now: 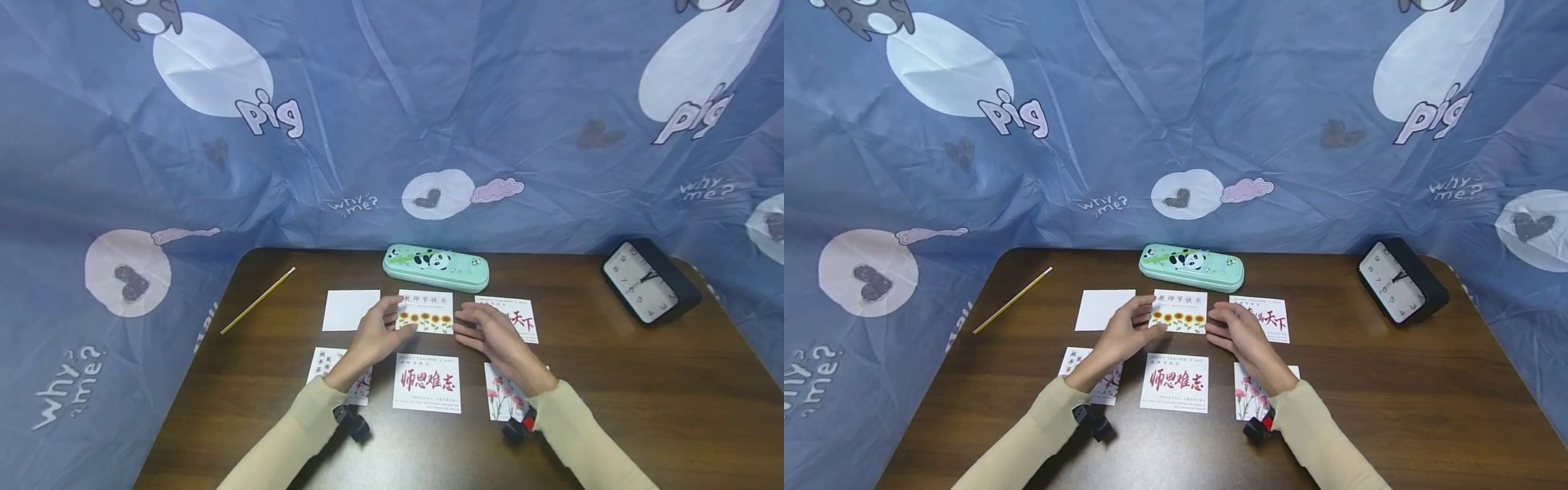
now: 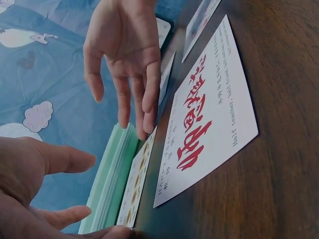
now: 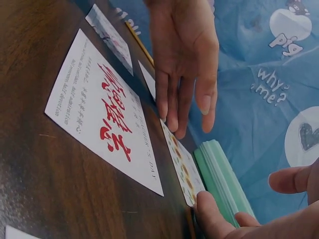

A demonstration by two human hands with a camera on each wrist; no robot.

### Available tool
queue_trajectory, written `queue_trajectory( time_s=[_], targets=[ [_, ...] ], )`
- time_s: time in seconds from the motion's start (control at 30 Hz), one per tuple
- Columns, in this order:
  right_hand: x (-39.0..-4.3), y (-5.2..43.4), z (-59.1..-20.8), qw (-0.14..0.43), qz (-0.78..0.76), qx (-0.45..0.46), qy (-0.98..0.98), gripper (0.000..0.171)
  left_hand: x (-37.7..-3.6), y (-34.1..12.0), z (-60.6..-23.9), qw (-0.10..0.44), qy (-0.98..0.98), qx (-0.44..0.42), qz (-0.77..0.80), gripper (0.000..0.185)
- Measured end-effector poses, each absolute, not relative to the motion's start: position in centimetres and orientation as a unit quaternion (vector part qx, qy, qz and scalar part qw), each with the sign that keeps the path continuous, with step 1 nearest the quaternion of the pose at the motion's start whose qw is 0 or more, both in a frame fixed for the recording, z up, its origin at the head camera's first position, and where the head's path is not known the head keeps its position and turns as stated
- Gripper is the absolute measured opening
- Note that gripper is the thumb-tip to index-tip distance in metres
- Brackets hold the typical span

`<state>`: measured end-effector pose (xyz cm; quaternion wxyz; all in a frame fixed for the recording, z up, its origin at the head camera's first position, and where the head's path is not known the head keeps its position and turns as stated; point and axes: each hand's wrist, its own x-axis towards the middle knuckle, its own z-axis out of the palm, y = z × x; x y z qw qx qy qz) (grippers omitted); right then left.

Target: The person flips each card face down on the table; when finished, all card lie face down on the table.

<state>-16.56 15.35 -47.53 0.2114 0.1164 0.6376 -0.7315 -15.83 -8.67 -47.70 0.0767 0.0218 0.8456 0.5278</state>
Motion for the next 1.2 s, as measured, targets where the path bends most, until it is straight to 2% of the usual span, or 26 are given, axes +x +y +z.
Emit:
queue_trajectory(
  time_s=[1.0, 1.2],
  targets=[
    [-16.38, 15.31, -47.07, 0.193, -0.738, 0.123, 0.635, 0.049, -15.68, -7.95, -47.72, 0.079, 0.856, 0.012, 0.51, 0.063],
    [-16.54, 15.55, -46.99, 0.206, -0.734, 0.105, 0.639, 0.052, -15.61, -7.78, -47.44, 0.088, 0.866, 0.025, 0.491, 0.066]
  ],
)
